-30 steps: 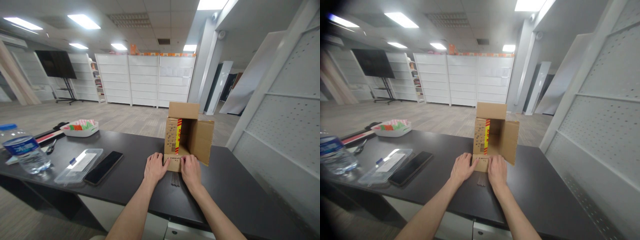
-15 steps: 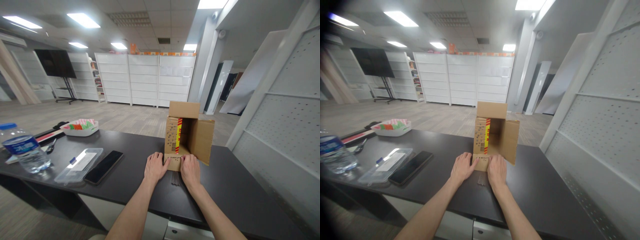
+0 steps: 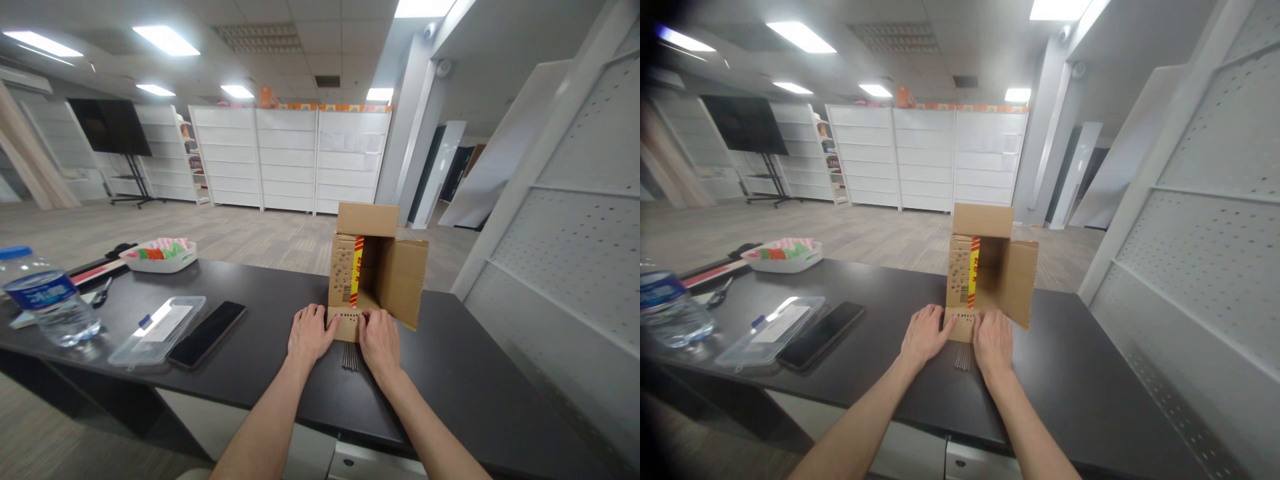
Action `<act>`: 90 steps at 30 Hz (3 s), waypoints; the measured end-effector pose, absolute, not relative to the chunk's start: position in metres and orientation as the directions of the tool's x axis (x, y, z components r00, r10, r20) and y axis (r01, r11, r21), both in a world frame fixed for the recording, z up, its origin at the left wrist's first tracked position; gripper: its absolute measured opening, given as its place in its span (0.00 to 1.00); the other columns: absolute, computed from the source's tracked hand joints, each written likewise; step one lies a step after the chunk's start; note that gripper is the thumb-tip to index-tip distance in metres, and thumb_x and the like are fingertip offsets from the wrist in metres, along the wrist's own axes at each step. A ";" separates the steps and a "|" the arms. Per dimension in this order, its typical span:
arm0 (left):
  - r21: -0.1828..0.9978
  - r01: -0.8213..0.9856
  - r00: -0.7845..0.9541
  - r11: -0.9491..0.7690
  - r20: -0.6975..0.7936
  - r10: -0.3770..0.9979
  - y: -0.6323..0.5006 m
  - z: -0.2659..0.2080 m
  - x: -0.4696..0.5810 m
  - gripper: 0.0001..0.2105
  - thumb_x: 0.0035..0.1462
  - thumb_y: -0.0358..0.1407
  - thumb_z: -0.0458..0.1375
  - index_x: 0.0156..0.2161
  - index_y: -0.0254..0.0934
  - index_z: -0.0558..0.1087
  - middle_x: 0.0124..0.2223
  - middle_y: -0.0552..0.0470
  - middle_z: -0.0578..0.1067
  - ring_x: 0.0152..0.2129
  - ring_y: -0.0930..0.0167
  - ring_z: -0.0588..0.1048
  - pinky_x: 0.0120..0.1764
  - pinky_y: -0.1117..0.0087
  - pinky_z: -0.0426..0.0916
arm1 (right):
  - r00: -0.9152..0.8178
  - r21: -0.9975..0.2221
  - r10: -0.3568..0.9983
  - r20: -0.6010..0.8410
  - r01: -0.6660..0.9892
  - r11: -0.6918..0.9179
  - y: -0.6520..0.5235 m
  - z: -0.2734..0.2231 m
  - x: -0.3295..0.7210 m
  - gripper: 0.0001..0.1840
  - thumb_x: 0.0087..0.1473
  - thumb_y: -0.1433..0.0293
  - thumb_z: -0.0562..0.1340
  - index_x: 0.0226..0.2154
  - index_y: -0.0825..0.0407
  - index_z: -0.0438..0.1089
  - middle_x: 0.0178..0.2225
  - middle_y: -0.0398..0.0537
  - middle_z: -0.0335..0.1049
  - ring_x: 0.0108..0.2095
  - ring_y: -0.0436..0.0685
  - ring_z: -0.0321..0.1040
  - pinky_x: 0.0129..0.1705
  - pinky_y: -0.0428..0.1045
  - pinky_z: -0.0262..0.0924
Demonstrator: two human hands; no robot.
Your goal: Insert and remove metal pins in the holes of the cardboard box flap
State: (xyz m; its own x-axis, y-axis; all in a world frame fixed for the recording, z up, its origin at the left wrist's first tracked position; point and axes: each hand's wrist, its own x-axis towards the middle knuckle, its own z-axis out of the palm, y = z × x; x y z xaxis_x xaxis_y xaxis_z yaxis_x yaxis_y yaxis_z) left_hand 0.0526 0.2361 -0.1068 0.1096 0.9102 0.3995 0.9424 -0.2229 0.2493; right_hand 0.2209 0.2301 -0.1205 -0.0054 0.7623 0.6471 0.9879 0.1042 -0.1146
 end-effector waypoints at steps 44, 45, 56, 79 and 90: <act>0.255 0.941 0.112 -0.222 0.385 0.916 0.234 -0.105 0.052 0.22 0.64 0.51 0.41 0.41 0.38 0.70 0.43 0.45 0.73 0.44 0.63 0.71 0.50 0.61 0.61 | -0.037 -0.119 0.692 0.721 0.977 0.176 0.230 -0.126 0.219 0.15 0.66 0.69 0.45 0.35 0.54 0.64 0.33 0.54 0.68 0.34 0.59 0.64 0.37 0.52 0.53; 0.256 0.941 0.112 -0.223 0.385 0.916 0.235 -0.105 0.052 0.22 0.64 0.51 0.41 0.41 0.38 0.70 0.43 0.45 0.73 0.44 0.63 0.71 0.50 0.61 0.61 | -0.037 -0.143 0.681 0.731 0.968 0.206 0.229 -0.126 0.220 0.15 0.66 0.69 0.45 0.35 0.54 0.64 0.33 0.53 0.68 0.33 0.58 0.64 0.37 0.52 0.54; 0.254 0.944 0.104 -0.211 0.377 0.920 0.234 -0.104 0.053 0.21 0.64 0.51 0.42 0.40 0.38 0.70 0.42 0.45 0.73 0.44 0.62 0.71 0.50 0.60 0.60 | -0.025 -0.347 0.648 0.762 0.828 0.441 0.214 -0.118 0.228 0.09 0.61 0.70 0.50 0.42 0.53 0.63 0.36 0.53 0.68 0.38 0.58 0.66 0.43 0.53 0.63; 0.250 0.941 0.113 -0.230 0.408 0.906 0.236 -0.108 0.052 0.22 0.64 0.52 0.42 0.40 0.38 0.70 0.42 0.45 0.72 0.43 0.63 0.71 0.50 0.60 0.60 | -0.064 -0.534 0.718 0.693 0.623 0.572 0.194 -0.109 0.235 0.11 0.63 0.66 0.54 0.39 0.51 0.70 0.37 0.50 0.70 0.38 0.55 0.68 0.41 0.50 0.64; 0.253 0.940 0.120 -0.230 0.387 0.914 0.234 -0.105 0.051 0.22 0.64 0.51 0.41 0.40 0.38 0.70 0.42 0.45 0.73 0.43 0.63 0.71 0.50 0.60 0.61 | -0.344 -0.523 0.829 0.441 0.651 0.549 0.165 -0.113 0.249 0.10 0.62 0.71 0.52 0.41 0.49 0.68 0.40 0.50 0.69 0.42 0.56 0.67 0.46 0.52 0.63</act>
